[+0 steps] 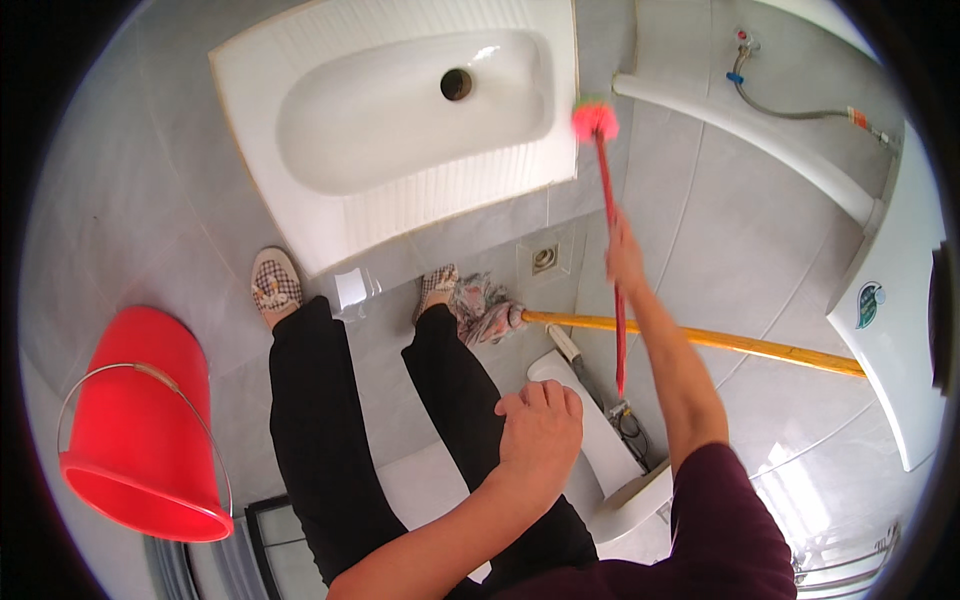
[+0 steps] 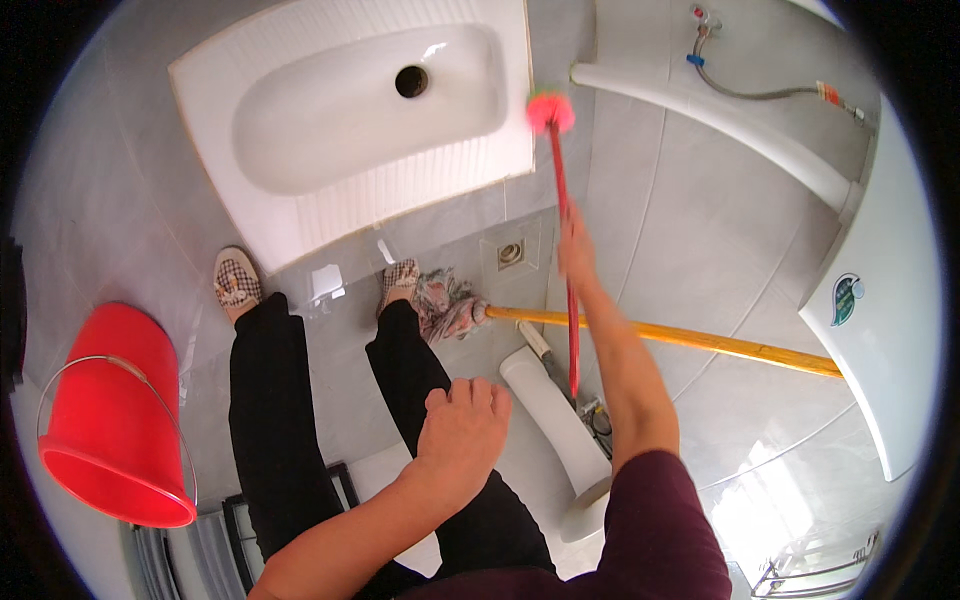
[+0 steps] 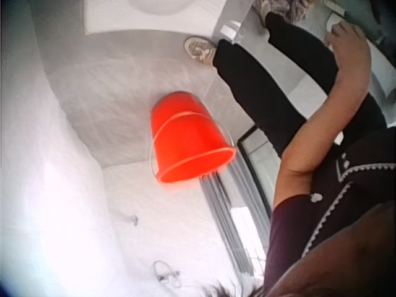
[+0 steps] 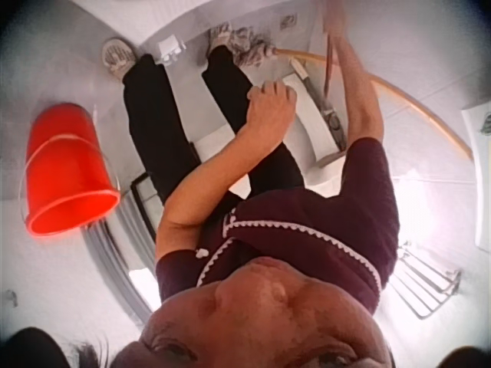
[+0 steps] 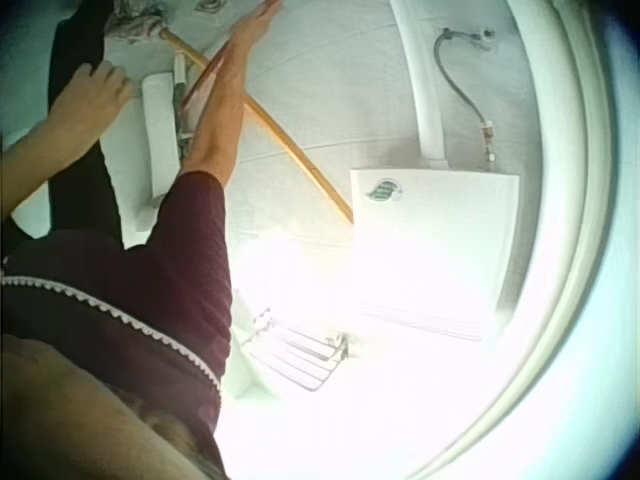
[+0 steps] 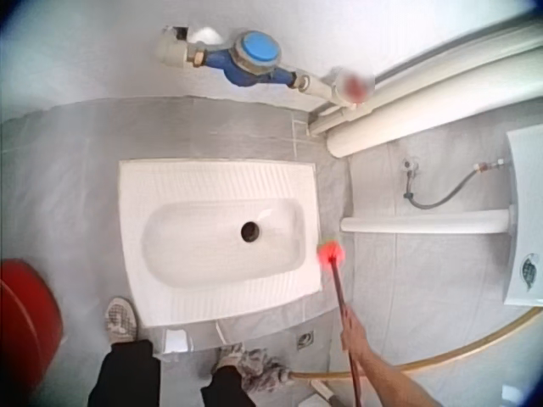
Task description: The person scrubs a squat toilet with a long-handled brush, repeatedly rinsing the brush in a red bucket and pouring water into the bowl to flush debris. They also mop the surrounding floor with a separate mop and briefly flush the toilet.
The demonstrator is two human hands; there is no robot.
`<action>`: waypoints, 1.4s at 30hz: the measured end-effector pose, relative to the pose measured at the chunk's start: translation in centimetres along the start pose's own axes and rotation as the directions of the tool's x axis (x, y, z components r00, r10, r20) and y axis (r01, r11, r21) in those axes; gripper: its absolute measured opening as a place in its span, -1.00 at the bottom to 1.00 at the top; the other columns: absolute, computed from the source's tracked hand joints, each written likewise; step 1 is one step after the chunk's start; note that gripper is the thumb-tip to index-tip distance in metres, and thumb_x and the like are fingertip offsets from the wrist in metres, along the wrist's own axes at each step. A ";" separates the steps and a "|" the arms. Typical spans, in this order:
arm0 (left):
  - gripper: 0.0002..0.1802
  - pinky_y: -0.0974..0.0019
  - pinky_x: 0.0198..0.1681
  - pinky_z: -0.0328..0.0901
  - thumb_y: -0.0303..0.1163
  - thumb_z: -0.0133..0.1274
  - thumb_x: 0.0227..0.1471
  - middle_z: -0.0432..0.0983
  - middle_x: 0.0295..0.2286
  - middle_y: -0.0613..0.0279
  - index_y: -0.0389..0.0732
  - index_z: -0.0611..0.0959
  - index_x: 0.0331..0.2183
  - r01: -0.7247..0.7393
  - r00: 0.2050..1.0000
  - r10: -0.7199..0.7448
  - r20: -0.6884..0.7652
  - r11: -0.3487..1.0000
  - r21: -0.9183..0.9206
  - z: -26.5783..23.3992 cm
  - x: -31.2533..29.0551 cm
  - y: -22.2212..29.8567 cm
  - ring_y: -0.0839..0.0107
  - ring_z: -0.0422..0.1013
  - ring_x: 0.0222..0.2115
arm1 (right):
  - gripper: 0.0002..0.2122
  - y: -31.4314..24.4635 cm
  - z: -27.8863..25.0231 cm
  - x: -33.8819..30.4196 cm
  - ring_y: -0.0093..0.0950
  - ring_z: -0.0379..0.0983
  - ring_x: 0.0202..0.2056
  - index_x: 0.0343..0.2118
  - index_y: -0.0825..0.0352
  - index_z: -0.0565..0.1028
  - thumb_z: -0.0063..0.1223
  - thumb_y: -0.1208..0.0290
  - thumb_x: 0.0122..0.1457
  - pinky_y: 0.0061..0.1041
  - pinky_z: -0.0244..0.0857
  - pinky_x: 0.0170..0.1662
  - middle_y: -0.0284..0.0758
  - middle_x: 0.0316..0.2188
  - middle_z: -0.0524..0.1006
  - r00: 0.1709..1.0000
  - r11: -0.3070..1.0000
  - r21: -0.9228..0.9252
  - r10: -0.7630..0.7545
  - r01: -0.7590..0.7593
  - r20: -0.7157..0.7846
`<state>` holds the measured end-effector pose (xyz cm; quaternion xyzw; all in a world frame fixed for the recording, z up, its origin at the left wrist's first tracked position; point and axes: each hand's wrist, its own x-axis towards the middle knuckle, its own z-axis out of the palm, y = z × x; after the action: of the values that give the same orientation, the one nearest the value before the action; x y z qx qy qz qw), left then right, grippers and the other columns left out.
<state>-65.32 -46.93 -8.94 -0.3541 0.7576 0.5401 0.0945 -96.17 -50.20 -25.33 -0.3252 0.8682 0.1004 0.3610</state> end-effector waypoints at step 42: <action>-0.60 -0.08 -0.46 0.32 -0.36 0.05 -0.12 0.41 -0.34 0.04 -0.31 0.54 -0.17 -0.009 0.985 0.005 0.174 1.000 0.026 0.5 0.0 0.4 0.13 0.35 -0.30 | -0.42 4.9 10.4 -11.3 -0.08 0.39 -0.59 0.26 -0.21 0.05 -0.11 0.38 0.19 -0.13 0.30 -0.48 -0.14 -0.55 0.44 0.844 0.738 -0.414 -0.492 0.533 0.212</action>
<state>-65.67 -46.38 -8.84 -0.3016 0.7548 0.5592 0.1631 -87.49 -36.65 -25.25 -0.6223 0.6792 0.2129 0.3256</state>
